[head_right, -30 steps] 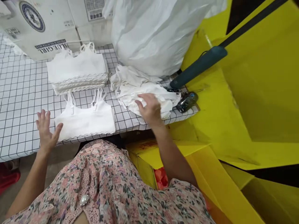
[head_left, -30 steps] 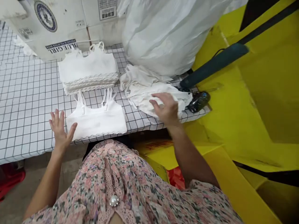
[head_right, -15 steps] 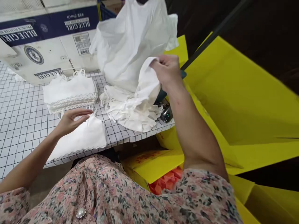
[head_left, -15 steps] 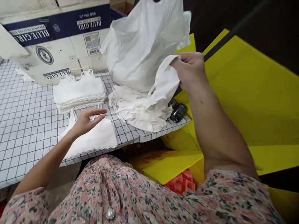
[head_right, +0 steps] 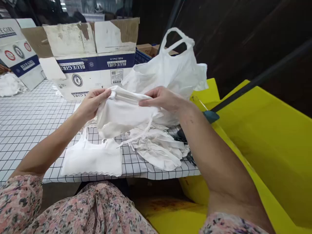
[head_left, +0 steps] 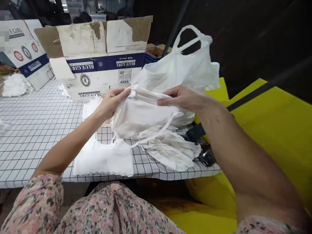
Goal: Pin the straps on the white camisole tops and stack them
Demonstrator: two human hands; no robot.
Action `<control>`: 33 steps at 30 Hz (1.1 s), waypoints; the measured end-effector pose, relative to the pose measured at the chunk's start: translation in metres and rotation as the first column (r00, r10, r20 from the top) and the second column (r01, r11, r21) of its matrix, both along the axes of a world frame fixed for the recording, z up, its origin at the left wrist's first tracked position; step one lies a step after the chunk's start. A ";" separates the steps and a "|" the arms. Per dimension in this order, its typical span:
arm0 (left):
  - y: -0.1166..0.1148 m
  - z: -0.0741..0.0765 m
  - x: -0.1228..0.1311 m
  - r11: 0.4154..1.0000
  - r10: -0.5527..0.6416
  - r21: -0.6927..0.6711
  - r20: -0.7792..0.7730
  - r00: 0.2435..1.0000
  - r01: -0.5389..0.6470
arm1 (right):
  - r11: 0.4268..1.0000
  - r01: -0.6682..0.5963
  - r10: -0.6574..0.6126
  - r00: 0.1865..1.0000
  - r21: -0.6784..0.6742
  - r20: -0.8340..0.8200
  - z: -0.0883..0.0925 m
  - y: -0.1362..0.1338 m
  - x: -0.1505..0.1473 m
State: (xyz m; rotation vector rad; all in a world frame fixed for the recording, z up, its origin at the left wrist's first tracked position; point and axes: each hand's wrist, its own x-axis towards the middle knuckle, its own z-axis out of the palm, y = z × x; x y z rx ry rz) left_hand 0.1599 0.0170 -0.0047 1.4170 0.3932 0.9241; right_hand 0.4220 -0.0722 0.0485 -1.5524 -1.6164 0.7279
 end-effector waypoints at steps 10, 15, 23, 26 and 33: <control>-0.009 -0.008 -0.044 0.971 0.237 0.025 0.061 0.970 -0.239 | 0.998 -0.042 0.050 0.987 -0.051 0.152 -0.022 0.022 -0.003; -0.050 -0.020 -0.036 0.772 0.229 0.602 0.036 0.973 -0.204 | 0.908 0.190 -0.249 0.962 0.374 0.114 -0.043 0.047 -0.015; -0.018 -0.071 -0.016 0.952 0.299 0.071 0.005 0.954 -0.299 | 0.980 -0.027 0.161 0.693 0.197 -0.703 -0.057 0.054 -0.087; -0.012 -0.074 -0.010 0.984 0.159 -0.081 0.018 0.987 -0.157 | 0.985 -0.095 0.168 0.697 0.142 -0.697 -0.057 0.055 -0.102; 0.002 -0.051 0.008 0.916 0.140 -0.390 0.075 0.987 -0.100 | 0.977 -0.148 0.214 0.755 0.156 -0.620 -0.056 0.064 -0.099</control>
